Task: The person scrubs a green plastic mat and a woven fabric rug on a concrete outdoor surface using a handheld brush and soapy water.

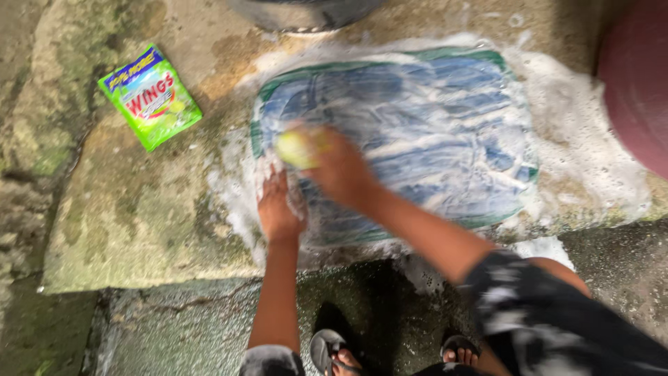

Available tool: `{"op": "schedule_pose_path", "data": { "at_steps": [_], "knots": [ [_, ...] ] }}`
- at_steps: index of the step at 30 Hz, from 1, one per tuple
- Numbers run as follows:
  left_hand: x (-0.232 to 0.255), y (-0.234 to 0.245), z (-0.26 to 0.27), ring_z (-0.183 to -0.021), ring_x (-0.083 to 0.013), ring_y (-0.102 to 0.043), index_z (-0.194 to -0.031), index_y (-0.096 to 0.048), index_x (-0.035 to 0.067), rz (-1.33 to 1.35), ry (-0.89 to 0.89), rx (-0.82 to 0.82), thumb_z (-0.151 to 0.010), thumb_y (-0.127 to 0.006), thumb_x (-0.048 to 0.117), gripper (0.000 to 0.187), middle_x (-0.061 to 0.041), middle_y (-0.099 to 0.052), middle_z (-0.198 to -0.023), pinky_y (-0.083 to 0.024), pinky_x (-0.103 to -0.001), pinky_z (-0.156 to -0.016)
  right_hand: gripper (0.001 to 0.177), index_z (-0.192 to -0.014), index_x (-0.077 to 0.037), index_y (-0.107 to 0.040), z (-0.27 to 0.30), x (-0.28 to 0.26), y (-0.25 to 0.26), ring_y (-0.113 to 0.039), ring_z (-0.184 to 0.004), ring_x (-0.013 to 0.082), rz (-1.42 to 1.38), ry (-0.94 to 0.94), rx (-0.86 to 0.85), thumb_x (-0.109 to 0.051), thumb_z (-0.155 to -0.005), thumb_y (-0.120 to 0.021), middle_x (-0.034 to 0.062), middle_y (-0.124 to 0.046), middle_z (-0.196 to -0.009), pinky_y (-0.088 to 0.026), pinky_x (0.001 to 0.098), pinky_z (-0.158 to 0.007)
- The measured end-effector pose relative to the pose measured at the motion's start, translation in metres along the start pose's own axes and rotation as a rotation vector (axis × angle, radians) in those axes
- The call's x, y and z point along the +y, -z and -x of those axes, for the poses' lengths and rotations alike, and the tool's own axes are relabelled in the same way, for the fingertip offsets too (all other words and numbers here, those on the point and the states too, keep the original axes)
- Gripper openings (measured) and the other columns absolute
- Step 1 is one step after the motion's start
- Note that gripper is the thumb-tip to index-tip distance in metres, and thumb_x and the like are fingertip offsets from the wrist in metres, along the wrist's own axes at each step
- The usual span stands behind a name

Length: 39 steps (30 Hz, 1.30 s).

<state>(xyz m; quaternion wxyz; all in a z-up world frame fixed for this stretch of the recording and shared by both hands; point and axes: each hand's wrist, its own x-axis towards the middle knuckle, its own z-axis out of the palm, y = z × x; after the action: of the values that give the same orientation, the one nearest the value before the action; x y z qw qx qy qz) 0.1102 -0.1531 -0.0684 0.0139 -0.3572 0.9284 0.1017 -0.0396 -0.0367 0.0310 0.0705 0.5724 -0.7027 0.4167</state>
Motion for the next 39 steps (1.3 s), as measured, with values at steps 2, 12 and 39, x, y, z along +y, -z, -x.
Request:
{"op": "schedule_pose_path", "data": {
  "at_steps": [2,12,39],
  "knots": [
    [-0.005,-0.003,-0.001,-0.148,-0.034,-0.037,-0.158,-0.037,0.012,0.004,0.006,0.022,-0.1,-0.037,0.037,0.063,-0.009,-0.027,-0.169,-0.03,-0.045,-0.124,0.055,-0.141,-0.025,-0.06,-0.006,0.001,-0.038,-0.063,-0.091,0.039,0.502,-0.007,-0.148,-0.032,-0.087,-0.071,0.0257,-0.061,-0.126,-0.055,0.052,-0.074],
    [-0.007,-0.018,-0.001,-0.148,-0.034,-0.035,-0.158,-0.033,0.011,-0.035,-0.021,0.042,-0.1,-0.033,0.04,0.064,-0.009,-0.027,-0.167,-0.027,-0.046,-0.122,0.056,-0.158,-0.017,-0.046,0.123,0.207,0.245,-0.067,-0.082,0.037,0.957,-0.822,-0.405,-0.04,-0.107,-0.05,0.0346,-0.052,-0.14,-0.058,0.0465,-0.058],
    [-0.009,-0.012,0.004,-0.148,-0.0314,-0.036,-0.159,-0.031,0.013,-0.058,-0.001,0.037,-0.097,-0.033,0.039,0.067,-0.006,-0.023,-0.171,-0.032,-0.045,-0.119,0.036,-0.116,-0.01,-0.073,0.039,0.114,0.047,-0.067,-0.098,0.0391,0.45,-0.185,-0.057,-0.029,-0.085,-0.075,0.0249,-0.066,-0.129,-0.058,0.0479,-0.081]
  ]
}}
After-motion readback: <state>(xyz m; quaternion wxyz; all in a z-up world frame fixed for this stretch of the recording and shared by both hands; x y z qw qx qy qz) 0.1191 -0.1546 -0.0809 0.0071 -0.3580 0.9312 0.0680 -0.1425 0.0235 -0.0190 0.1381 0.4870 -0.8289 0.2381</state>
